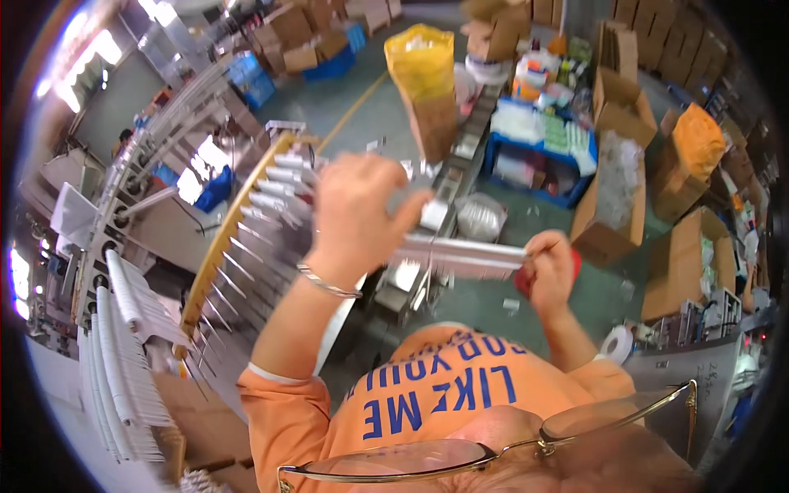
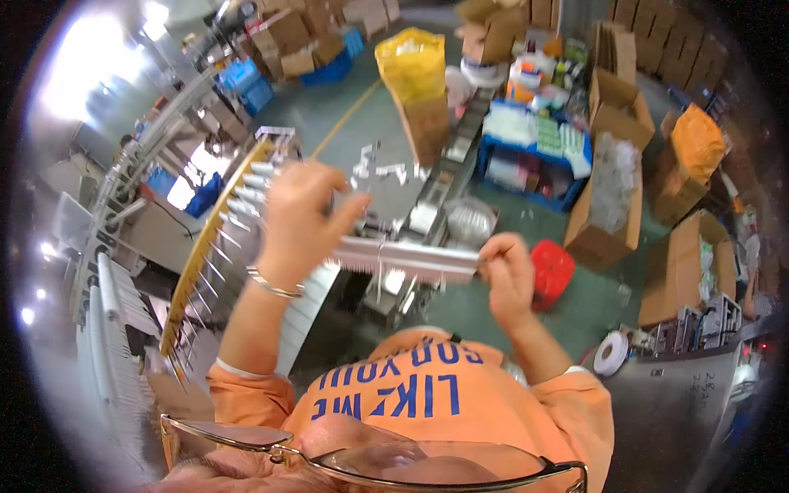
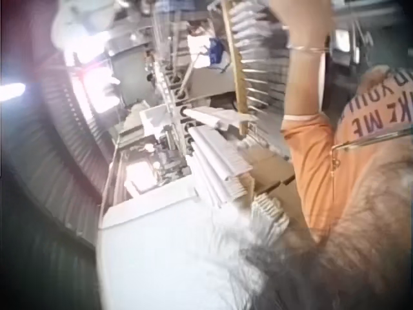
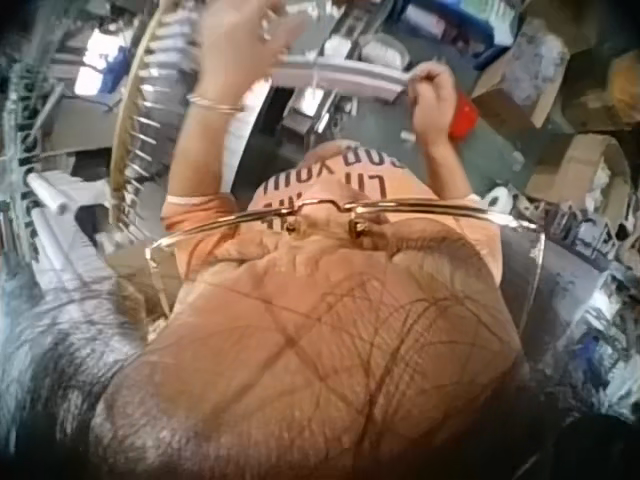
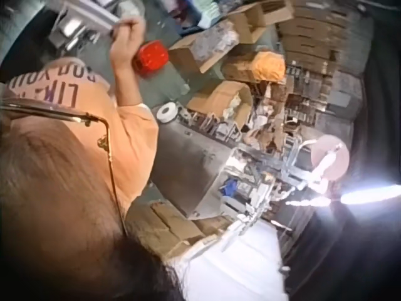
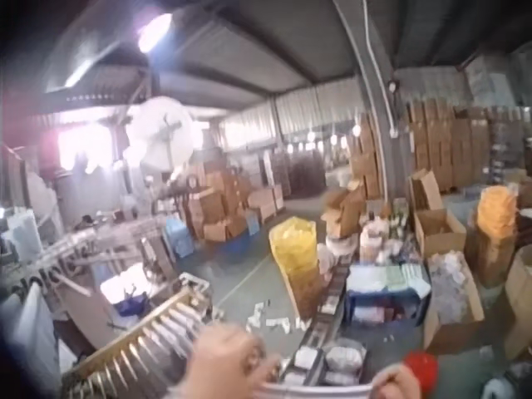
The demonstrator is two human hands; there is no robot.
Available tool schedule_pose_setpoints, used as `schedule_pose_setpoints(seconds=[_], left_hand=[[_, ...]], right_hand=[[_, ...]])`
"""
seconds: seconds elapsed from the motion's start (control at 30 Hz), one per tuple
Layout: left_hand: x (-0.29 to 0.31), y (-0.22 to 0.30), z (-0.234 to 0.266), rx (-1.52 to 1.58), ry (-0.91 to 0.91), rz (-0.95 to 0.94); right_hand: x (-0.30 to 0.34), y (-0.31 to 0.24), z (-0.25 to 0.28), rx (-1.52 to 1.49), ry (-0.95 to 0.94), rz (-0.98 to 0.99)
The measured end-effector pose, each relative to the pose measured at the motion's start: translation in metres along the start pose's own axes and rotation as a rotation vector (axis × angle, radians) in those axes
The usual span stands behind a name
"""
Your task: The person removes white bristle strips from the machine arms, slides them onto metal rods and wooden pin racks by hand, and stacks the loaded pin racks on cardboard boxes.
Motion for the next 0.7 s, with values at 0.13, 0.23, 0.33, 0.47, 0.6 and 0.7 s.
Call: schedule_pose_setpoints(seconds=[0.13,0.23,0.33,0.47,0.6,0.7], left_hand=[[0.018,-0.048,0.032,0.060,0.078,0.375],[0.033,-0.051,0.029,0.159,0.085,0.469],[0.043,-0.059,0.021,0.186,0.062,0.459],[0.059,-0.065,0.002,0.654,-0.134,0.768],[0.069,-0.062,-0.007,0.692,-0.175,0.796],[0.072,-0.063,-0.015,0.813,-0.106,0.819]], right_hand=[[-0.020,-0.010,0.010,-0.005,0.082,-0.059],[-0.035,-0.018,0.022,-0.221,0.046,-0.081],[-0.044,-0.020,0.029,-0.181,-0.002,-0.054],[-0.050,-0.017,0.022,-0.122,-0.033,-0.053],[-0.049,-0.014,0.026,-0.144,-0.006,-0.070],[-0.055,-0.010,0.031,-0.155,-0.045,-0.043]])
Point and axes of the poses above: each hand's wrist, its own x-axis away from the middle knuckle, its own z-axis out of the back of the hand, y = z × x, the point moved 4 cm from there along -x, towards the middle knuckle, and after that the axes turned 1 degree about -x, right-handed, at the moved point
